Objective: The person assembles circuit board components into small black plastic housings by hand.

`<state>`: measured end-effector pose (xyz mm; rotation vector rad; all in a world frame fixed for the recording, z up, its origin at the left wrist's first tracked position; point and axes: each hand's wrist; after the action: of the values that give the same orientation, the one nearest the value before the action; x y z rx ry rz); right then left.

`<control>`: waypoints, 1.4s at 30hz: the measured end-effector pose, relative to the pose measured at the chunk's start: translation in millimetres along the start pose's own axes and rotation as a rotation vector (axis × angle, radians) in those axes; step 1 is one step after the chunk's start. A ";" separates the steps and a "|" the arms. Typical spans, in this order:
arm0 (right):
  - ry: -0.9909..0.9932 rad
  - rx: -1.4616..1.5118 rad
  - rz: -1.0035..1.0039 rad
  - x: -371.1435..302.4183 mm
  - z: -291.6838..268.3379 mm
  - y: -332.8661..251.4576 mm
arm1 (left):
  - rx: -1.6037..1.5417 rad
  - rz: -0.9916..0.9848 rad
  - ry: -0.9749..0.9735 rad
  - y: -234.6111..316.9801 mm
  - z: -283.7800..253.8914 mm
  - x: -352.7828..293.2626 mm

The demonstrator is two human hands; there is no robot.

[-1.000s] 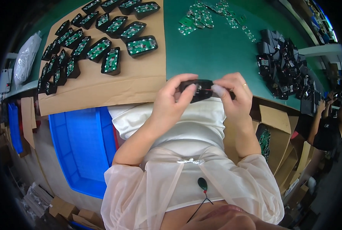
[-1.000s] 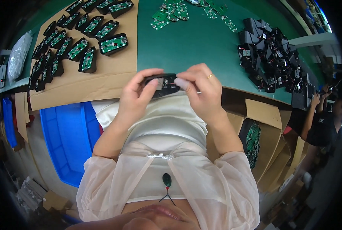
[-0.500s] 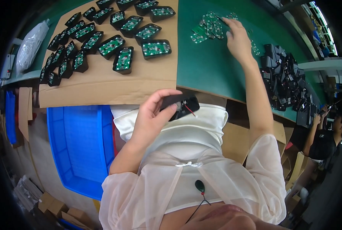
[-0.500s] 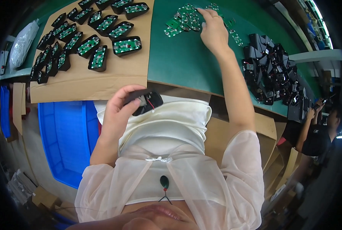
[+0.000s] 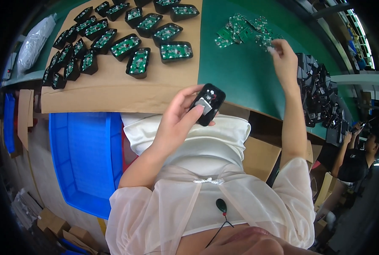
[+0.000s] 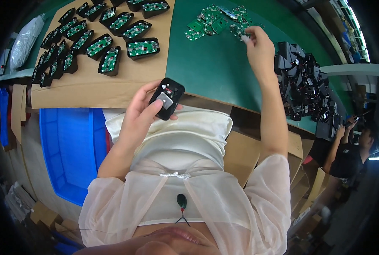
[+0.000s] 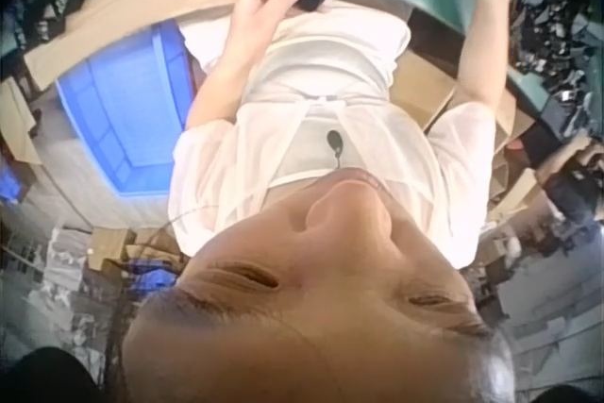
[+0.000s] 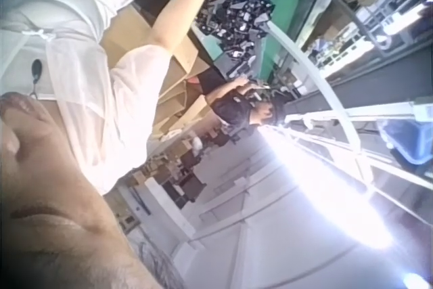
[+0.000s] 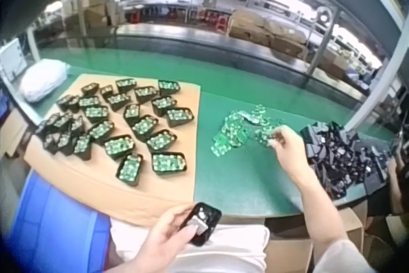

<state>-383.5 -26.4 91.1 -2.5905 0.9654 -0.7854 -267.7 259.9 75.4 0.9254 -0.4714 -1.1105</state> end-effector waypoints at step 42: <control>0.037 0.530 -0.014 -133.6 0.0 -129.7 | 0.327 0.190 0.058 -25.9 13.3 0.6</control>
<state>-400.1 159.1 92.6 -2.1302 0.6367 -0.9449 -291.5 250.4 61.4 1.1680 -0.6916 -0.8445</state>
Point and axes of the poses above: each hand's wrist, its own x-axis towards the middle knuckle, its own z-axis out of the palm, y = z × x, and after that the axes turned 1 degree about z, right-handed
